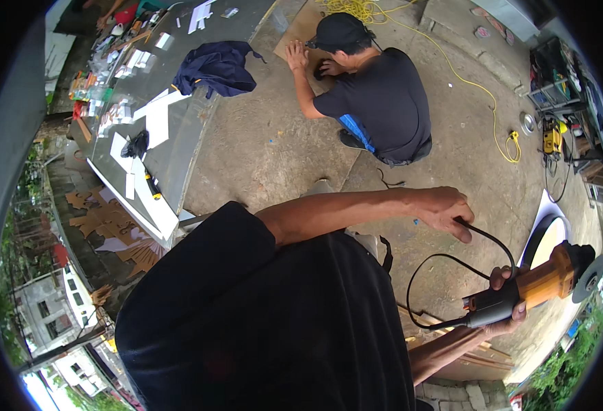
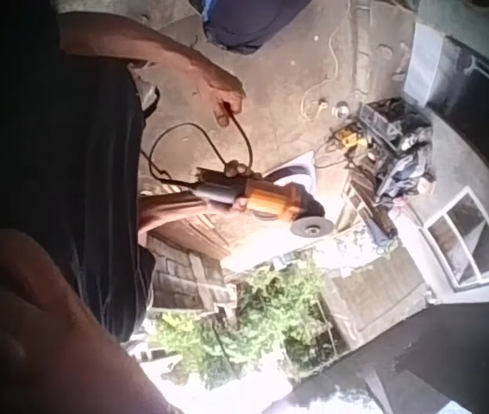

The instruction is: Cutting a metal profile strip using an angle grinder after connecting the power.

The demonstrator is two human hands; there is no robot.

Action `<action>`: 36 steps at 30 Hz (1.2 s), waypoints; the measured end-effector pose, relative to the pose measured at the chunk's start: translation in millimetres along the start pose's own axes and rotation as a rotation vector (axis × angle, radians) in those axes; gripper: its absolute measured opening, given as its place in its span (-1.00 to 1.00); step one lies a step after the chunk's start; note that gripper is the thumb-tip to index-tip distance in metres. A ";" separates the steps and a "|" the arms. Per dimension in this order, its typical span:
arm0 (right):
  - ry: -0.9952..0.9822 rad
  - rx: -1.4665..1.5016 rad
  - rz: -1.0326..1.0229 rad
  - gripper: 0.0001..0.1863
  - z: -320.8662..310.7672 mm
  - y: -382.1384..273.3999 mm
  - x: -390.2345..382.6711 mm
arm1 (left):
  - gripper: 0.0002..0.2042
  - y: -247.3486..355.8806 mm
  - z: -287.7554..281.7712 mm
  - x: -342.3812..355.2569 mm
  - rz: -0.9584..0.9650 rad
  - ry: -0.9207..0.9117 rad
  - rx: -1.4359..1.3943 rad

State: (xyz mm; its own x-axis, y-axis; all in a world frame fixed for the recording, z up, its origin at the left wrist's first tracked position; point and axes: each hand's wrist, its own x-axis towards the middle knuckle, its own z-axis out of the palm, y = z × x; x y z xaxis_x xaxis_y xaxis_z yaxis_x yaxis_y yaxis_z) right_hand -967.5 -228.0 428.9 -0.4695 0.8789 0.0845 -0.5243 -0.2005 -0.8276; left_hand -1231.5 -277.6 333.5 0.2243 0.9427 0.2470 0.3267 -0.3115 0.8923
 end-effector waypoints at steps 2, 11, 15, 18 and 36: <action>-0.104 0.046 -0.016 -0.19 6.5 -12.7 7.6 | -0.58 -32.5 2.1 -28.3 -0.085 -0.029 -0.126; 0.149 -0.048 -0.209 -0.24 11.2 -140.2 -25.4 | -0.63 -145.7 0.0 -103.5 -0.376 -0.326 -0.060; 0.229 -0.068 -0.261 -0.23 -4.4 -200.5 -70.4 | -0.63 -176.9 5.0 -108.3 -0.350 -0.408 -0.020; 0.298 -0.123 -0.329 -0.24 -12.4 -228.5 -104.5 | -0.66 -195.3 11.3 -106.3 -0.455 -0.533 0.165; 0.558 -0.127 -0.456 -0.22 -152.0 -303.4 -210.0 | -0.65 -242.5 95.8 13.6 -0.512 -0.667 0.658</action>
State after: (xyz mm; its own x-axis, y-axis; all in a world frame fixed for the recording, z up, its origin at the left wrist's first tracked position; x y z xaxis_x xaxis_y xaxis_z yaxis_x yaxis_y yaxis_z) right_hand -601.8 -286.0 577.9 0.2253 0.9595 0.1692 -0.4786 0.2602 -0.8386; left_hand -1219.6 -200.7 84.3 0.3116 0.7857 -0.5344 0.9113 -0.0877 0.4023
